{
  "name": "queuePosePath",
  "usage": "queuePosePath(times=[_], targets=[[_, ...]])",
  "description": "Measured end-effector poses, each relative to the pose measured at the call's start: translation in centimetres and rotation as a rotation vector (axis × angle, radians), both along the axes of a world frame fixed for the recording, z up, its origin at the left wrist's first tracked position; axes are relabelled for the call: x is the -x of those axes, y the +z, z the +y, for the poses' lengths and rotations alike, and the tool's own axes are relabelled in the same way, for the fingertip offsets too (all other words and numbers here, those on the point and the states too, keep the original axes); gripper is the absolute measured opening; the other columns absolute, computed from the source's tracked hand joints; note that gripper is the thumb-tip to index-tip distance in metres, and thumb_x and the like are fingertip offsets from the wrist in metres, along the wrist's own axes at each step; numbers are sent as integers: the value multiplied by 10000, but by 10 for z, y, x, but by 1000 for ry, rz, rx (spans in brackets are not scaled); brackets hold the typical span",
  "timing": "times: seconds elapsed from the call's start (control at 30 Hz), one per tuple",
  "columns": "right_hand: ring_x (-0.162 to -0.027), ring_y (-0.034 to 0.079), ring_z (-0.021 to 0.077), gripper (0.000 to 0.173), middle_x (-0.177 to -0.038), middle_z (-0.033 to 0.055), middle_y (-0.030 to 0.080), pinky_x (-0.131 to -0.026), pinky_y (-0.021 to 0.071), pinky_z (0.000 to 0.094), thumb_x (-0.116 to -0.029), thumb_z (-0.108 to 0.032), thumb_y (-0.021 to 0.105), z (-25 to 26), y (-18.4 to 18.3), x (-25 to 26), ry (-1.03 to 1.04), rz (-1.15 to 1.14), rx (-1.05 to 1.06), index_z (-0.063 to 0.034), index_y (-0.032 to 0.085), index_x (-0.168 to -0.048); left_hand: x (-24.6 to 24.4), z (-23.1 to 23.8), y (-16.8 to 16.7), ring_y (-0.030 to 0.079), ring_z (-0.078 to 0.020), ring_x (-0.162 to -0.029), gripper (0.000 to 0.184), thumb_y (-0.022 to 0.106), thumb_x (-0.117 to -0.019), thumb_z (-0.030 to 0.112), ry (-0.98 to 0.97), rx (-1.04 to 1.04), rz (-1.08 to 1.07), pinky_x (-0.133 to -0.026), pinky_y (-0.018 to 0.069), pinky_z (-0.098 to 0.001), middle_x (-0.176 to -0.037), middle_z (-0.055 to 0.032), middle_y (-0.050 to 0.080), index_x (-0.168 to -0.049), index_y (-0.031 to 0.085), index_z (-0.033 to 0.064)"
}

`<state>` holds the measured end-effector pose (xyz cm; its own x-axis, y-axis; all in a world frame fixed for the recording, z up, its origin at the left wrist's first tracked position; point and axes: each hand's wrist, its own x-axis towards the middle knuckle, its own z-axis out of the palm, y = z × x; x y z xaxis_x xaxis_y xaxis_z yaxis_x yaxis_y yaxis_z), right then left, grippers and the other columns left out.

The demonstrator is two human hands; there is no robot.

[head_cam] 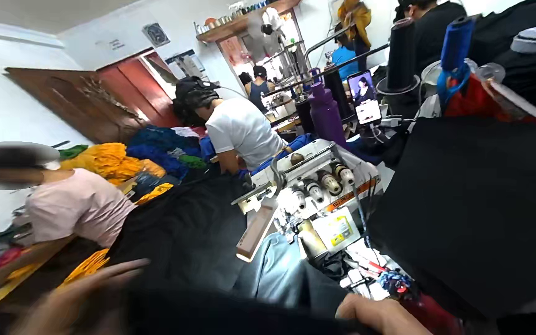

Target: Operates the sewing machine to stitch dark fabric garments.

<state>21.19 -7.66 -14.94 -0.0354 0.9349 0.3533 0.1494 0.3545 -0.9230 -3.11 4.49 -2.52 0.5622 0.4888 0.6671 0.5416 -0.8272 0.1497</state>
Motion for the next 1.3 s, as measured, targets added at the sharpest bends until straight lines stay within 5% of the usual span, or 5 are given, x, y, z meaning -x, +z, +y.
queuePosePath(times=[0.1, 0.47, 0.7, 0.9, 1.3], targets=[[-920, 618, 228, 267, -1005, 199, 659, -853, 491, 439, -1022, -94, 508, 24, -58, 1, -23, 106, 505, 92, 624, -1173, 0, 57, -90, 724, -428, -992, 215, 597, -976, 36, 286, 132, 119, -910, 558, -525, -1020, -297, 732, -1009, 745, -116], [-913, 720, 425, 438, -1166, 273, 684, -752, 602, 513, -913, 45, 624, 33, -90, 26, -232, -492, -125, -35, 664, -1342, 5, 77, -143, 692, -370, -1104, 379, 506, -859, -45, 133, 57, 48, -950, 542, -508, -1177, -198, 718, -1117, 772, 34], [-730, 683, 264, 303, -969, 126, 726, -615, 548, 353, -992, -64, 583, 45, -113, 30, -455, -751, -438, -146, 725, -1247, 34, 57, -144, 498, -184, -1376, 234, 488, -1002, 49, -118, 48, 64, -1158, 359, -261, -1294, -229, 621, -1142, 674, 70], [-708, 720, 288, 317, -816, 154, 728, -649, 586, 382, -873, 32, 611, 57, -97, 25, -423, -566, -334, 7, 745, -1160, 41, 46, -151, 560, -414, -1319, 320, 548, -916, -5, -103, 109, 267, -1144, 383, -483, -1279, -327, 636, -1200, 694, 7], [-872, 730, 242, 195, -926, 199, 743, -801, 572, 341, -964, -1, 561, 52, -65, 22, -223, -206, -75, 65, 742, -993, 19, 68, -152, 492, -94, -1391, 252, 504, -1076, 240, -315, 264, -97, -1192, 363, -294, -1321, -18, 673, -1007, 732, 160]])
